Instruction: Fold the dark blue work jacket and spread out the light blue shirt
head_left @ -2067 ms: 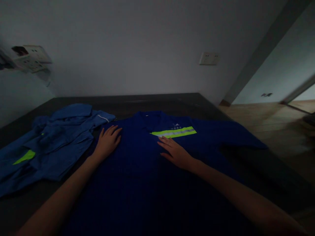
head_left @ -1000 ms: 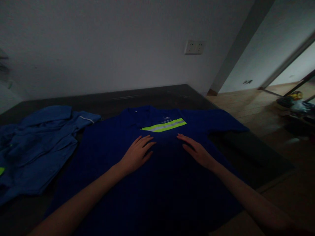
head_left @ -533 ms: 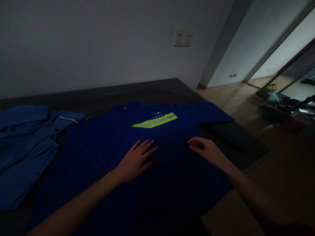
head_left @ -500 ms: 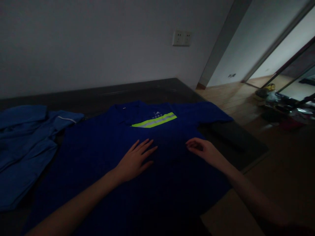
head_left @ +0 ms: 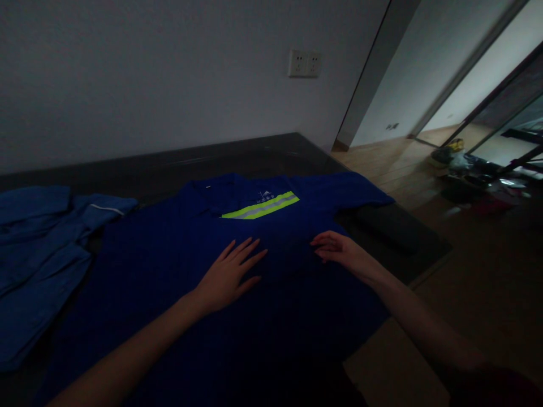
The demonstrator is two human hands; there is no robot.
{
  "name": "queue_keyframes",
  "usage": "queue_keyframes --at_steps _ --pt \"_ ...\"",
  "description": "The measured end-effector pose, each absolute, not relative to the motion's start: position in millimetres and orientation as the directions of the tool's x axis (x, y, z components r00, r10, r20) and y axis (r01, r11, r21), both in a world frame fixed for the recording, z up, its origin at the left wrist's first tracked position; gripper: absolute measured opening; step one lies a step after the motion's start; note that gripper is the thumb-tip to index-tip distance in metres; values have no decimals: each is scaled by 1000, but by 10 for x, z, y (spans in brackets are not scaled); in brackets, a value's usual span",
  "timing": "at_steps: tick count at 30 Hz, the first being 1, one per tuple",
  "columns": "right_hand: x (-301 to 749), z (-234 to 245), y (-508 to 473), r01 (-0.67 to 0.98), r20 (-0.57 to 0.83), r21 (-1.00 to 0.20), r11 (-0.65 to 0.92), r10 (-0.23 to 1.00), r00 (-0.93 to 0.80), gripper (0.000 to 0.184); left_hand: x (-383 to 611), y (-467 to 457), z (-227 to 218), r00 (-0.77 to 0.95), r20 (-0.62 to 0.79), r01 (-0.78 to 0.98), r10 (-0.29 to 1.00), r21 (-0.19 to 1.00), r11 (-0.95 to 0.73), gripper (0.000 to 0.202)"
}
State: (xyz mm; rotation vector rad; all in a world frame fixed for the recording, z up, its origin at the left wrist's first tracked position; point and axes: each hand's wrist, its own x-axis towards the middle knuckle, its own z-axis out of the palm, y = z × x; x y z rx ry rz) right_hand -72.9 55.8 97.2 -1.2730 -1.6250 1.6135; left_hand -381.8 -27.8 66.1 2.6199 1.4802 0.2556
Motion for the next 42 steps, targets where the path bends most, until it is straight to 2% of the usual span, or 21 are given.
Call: queue_keyframes --at_steps 5,11,14,17,21,25,31,35,38,40,42 --pt "-838 1020 571 239 -316 -945 -225 819 -479 37 -3809 -278 696 510 58 839 858 185 -511 64" --pt "-881 1058 635 388 -330 -917 -92 720 -610 34 -3790 -282 717 496 29 853 868 171 -493 64" --pt "-884 1051 684 420 -281 -908 -12 760 -586 31 -3791 -281 708 502 37 849 864 170 -500 64" --pt "-866 1061 746 407 -252 -914 -6 794 -553 29 -3795 -282 708 507 37 846 861 172 -505 64" --pt "-815 1061 807 391 -274 -920 -41 779 -563 31 -3798 -285 712 514 43 842 857 168 -513 65" --pt "-758 978 822 456 -263 -889 46 764 -589 27 -3794 -281 711 522 35 838 852 167 -520 71" --pt "-667 977 809 554 -123 -792 255 822 -555 17 -3803 -280 718 519 25 832 854 215 -512 71" --pt "-685 1120 713 604 144 -690 399 893 -426 15 -3821 -270 786 520 -5 817 854 295 -496 67" --pt "-855 1188 608 572 314 -608 551 828 -464 20 -3802 -178 876 491 12 820 871 331 -467 55" --pt "-1043 1171 557 555 326 -538 635 764 -558 27 -3771 -58 910 467 54 838 882 291 -462 50" --pt "-1242 1093 534 559 265 -459 691 706 -656 38 -3737 88 895 464 99 851 880 225 -474 49"
